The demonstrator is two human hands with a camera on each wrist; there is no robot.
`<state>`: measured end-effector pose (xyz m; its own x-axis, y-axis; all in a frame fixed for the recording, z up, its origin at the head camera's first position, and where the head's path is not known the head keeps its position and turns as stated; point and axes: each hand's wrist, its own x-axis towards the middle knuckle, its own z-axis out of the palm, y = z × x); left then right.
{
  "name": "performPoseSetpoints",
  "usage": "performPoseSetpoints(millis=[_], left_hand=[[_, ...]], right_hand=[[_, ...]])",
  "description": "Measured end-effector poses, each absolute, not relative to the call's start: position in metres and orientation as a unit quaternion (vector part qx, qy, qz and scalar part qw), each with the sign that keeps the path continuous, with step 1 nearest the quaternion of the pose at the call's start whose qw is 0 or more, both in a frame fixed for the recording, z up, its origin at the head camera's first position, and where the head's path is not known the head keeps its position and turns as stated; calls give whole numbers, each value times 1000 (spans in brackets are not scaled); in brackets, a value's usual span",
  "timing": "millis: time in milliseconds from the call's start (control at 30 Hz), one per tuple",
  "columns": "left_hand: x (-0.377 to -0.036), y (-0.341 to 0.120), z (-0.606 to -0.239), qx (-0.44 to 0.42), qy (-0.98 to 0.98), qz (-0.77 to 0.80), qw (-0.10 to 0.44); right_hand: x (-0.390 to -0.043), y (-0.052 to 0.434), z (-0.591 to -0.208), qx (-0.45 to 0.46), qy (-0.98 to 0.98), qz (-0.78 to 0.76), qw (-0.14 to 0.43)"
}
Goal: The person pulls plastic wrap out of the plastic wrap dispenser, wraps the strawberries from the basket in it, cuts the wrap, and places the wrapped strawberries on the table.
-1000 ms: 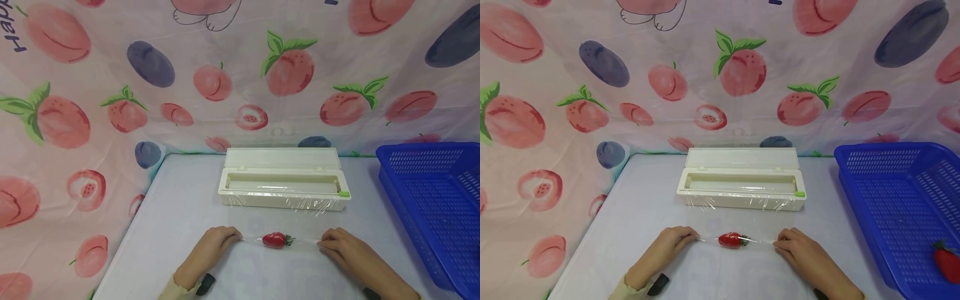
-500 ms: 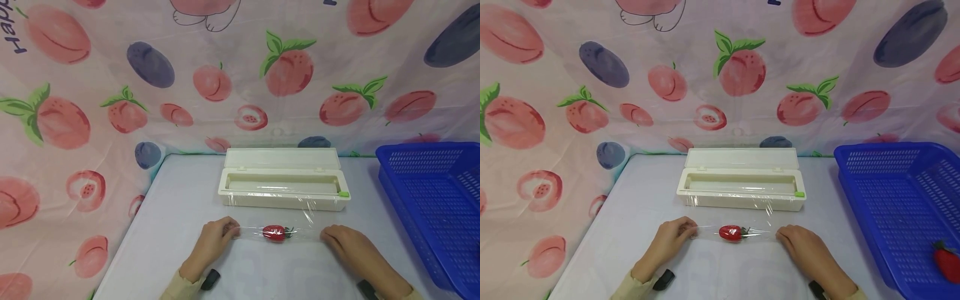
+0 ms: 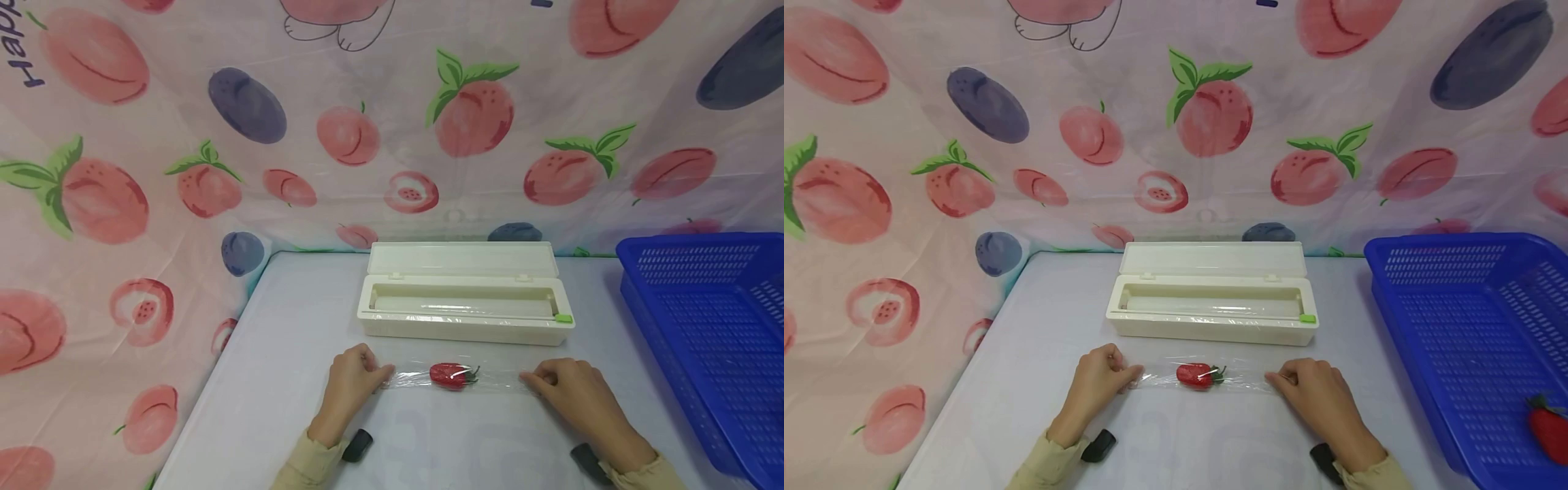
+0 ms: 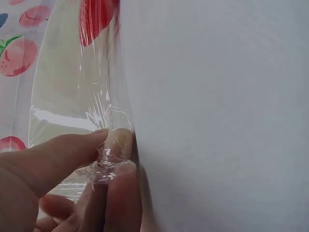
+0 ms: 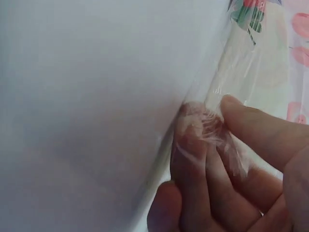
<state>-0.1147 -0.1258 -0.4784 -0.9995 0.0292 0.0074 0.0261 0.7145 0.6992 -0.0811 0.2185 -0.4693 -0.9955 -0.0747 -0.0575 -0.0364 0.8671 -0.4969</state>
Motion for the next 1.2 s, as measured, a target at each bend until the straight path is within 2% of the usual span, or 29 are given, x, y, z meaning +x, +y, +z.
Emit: performPoseSetpoints(millis=[433,667,933,1200], left_hand=[[-119,-124,-477,-25,912,409,5],[-121,-129,-478,-40,902,428,24],[-125,-136,-482,-11,890,455,29],[-125,-135,-480,-33,869,492,40]], right_hand=[[-79,213,-463,9,966,-256,20],[-76,214,-461,27,966,-258,-3],[-74,215,-461,38,961,-274,-8],[-70,215,-463,40,956,-287,-49]])
